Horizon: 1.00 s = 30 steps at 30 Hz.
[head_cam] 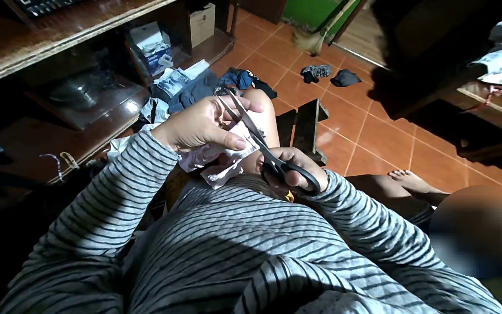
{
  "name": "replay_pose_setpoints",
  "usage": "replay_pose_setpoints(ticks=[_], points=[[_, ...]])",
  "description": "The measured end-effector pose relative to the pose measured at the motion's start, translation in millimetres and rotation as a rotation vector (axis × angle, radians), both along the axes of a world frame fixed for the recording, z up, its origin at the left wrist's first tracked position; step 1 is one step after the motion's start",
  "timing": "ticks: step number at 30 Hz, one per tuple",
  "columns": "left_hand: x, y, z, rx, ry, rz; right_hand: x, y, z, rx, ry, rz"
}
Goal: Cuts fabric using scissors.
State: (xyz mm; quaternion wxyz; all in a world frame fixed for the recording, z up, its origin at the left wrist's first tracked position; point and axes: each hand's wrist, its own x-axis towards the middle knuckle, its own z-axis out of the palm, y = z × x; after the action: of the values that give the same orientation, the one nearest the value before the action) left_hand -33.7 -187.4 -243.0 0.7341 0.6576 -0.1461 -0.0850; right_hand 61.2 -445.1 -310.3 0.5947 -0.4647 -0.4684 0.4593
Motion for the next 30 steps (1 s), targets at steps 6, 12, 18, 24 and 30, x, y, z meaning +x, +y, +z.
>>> replay_pose_setpoints(ticks=[6, 12, 18, 24, 30], points=[[0.0, 1.7, -1.1, -0.004, 0.013, -0.011, -8.1, 2.0, -3.5, 0.013, 0.008, -0.054], [1.9, -6.7, -2.5, 0.057, -0.017, -0.059, -3.0, 9.3, -3.6, 0.063, -0.116, -0.03], [1.3, -3.7, -2.4, 0.056, 0.017, -0.017, -10.1, 9.2, -4.2, 0.024, -0.002, -0.091], [2.7, -3.9, -4.3, 0.084, -0.016, -0.015, -2.4, 5.9, -9.7, 0.032, -0.116, -0.053], [4.7, -9.1, -9.1, 0.088, -0.029, -0.023, -11.5, 9.2, -4.9, 0.009, 0.071, -0.106]])
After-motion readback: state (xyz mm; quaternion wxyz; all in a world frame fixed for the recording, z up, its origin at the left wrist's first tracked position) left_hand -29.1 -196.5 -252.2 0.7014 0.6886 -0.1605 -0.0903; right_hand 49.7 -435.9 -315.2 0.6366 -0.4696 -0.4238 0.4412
